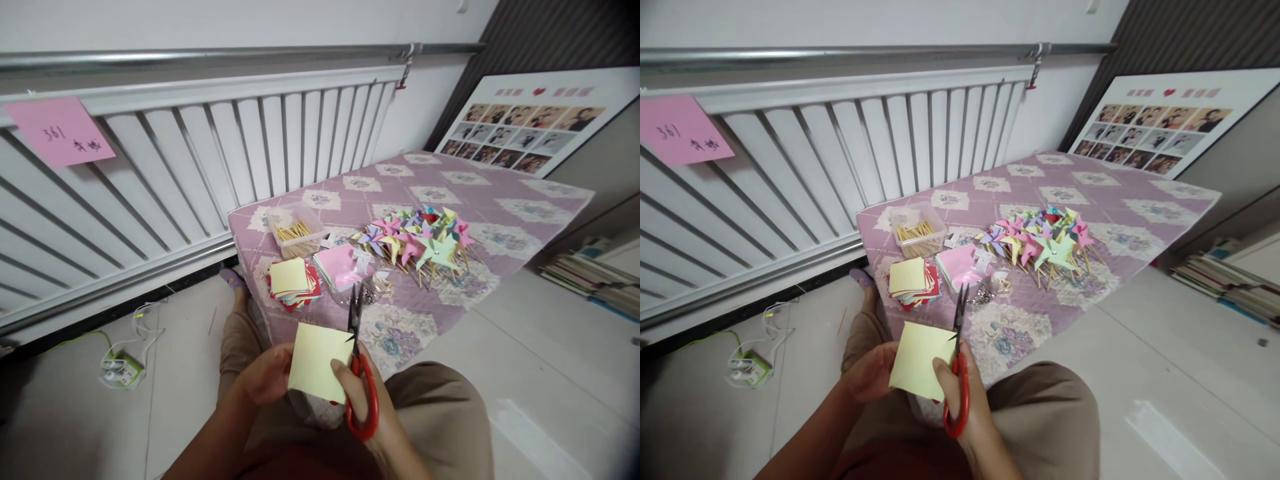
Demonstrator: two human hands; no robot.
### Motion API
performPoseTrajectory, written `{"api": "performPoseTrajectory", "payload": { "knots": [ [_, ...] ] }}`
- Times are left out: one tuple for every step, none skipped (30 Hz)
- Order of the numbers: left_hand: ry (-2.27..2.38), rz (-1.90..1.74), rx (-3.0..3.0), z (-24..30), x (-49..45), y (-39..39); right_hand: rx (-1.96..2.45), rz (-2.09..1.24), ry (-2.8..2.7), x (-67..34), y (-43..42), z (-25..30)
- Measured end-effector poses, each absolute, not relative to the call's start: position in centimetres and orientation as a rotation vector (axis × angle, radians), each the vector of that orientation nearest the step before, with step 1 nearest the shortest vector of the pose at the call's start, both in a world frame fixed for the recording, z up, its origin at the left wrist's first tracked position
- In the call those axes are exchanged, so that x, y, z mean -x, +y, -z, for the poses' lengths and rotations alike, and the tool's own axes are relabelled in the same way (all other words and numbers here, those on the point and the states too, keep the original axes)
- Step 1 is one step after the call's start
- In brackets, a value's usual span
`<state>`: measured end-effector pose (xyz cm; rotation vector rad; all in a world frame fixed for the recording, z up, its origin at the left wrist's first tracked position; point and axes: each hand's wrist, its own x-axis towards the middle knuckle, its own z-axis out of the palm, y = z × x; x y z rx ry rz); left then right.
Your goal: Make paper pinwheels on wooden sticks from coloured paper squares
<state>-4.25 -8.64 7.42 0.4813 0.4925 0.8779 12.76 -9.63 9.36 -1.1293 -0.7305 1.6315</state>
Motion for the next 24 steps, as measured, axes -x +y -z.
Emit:
{"api": "performPoseTrajectory", "payload": {
  "knots": [
    [0.431,-0.891,-0.460,-7.2,3.9,-9.0,1.126,-1.599,-0.700,-12.7,-9.5,-9.2],
    [0.379,-0.906,-0.444,-6.9,3.5,-9.4,1.116,-1.570,-0.679,-12.7,-9.4,-9.1],
    [0.351,-0.938,-0.423,-6.6,3.1,-9.7,1.102,-1.545,-0.665,-12.6,-9.4,-9.0],
    [0.347,-0.965,-0.409,-6.3,2.5,-10.1,1.091,-1.525,-0.659,-12.6,-9.3,-8.9],
    [0.373,-0.988,-0.403,-6.1,2.0,-10.4,1.086,-1.505,-0.654,-12.5,-9.3,-8.8],
    [0.425,-1.011,-0.405,-6.0,1.3,-10.7,1.088,-1.488,-0.652,-12.5,-9.4,-8.8],
    [0.494,-1.038,-0.414,-6.0,0.7,-10.9,1.100,-1.472,-0.656,-12.4,-9.4,-8.8],
    [0.561,-1.076,-0.423,-6.1,0.1,-11.1,1.120,-1.456,-0.668,-12.4,-9.5,-8.8],
    [0.613,-1.113,-0.430,-6.4,-0.5,-11.2,1.142,-1.435,-0.690,-12.3,-9.5,-8.9],
    [0.651,-1.150,-0.432,-6.8,-1.0,-11.2,1.159,-1.413,-0.721,-12.3,-9.6,-9.0],
    [0.669,-1.176,-0.430,-7.4,-1.3,-11.2,1.172,-1.388,-0.761,-12.3,-9.7,-9.1],
    [0.676,-1.194,-0.425,-8.0,-1.6,-11.1,1.185,-1.363,-0.802,-12.4,-9.7,-9.1],
    [0.677,-1.201,-0.414,-8.6,-1.8,-10.9,1.200,-1.338,-0.844,-12.4,-9.8,-9.2],
    [0.673,-1.205,-0.402,-9.1,-1.9,-10.8,1.217,-1.316,-0.882,-12.4,-9.8,-9.2],
    [0.673,-1.209,-0.383,-9.6,-2.0,-10.6,1.238,-1.297,-0.914,-12.4,-9.8,-9.2],
    [0.677,-1.206,-0.362,-9.9,-1.9,-10.5,1.258,-1.284,-0.939,-12.4,-9.8,-9.2],
    [0.685,-1.200,-0.340,-10.1,-1.9,-10.3,1.275,-1.281,-0.958,-12.4,-9.8,-9.2],
    [0.698,-1.188,-0.320,-10.2,-1.8,-10.2,1.278,-1.291,-0.968,-12.4,-9.7,-9.1],
    [0.713,-1.174,-0.305,-10.2,-1.6,-10.1,1.269,-1.309,-0.969,-12.4,-9.7,-9.1],
    [0.725,-1.165,-0.296,-10.1,-1.4,-10.1,1.252,-1.329,-0.966,-12.5,-9.7,-9.0],
    [0.733,-1.165,-0.289,-9.9,-1.2,-10.0,1.231,-1.343,-0.960,-12.6,-9.6,-8.9],
    [0.737,-1.174,-0.282,-9.7,-1.0,-9.8,1.216,-1.341,-0.953,-12.7,-9.6,-8.9],
    [0.743,-1.192,-0.273,-9.5,-0.7,-9.7,1.210,-1.328,-0.954,-13.0,-9.6,-8.7],
    [0.751,-1.213,-0.260,-9.3,-0.4,-9.5,1.210,-1.311,-0.958,-13.3,-9.7,-8.6]
  ]
}}
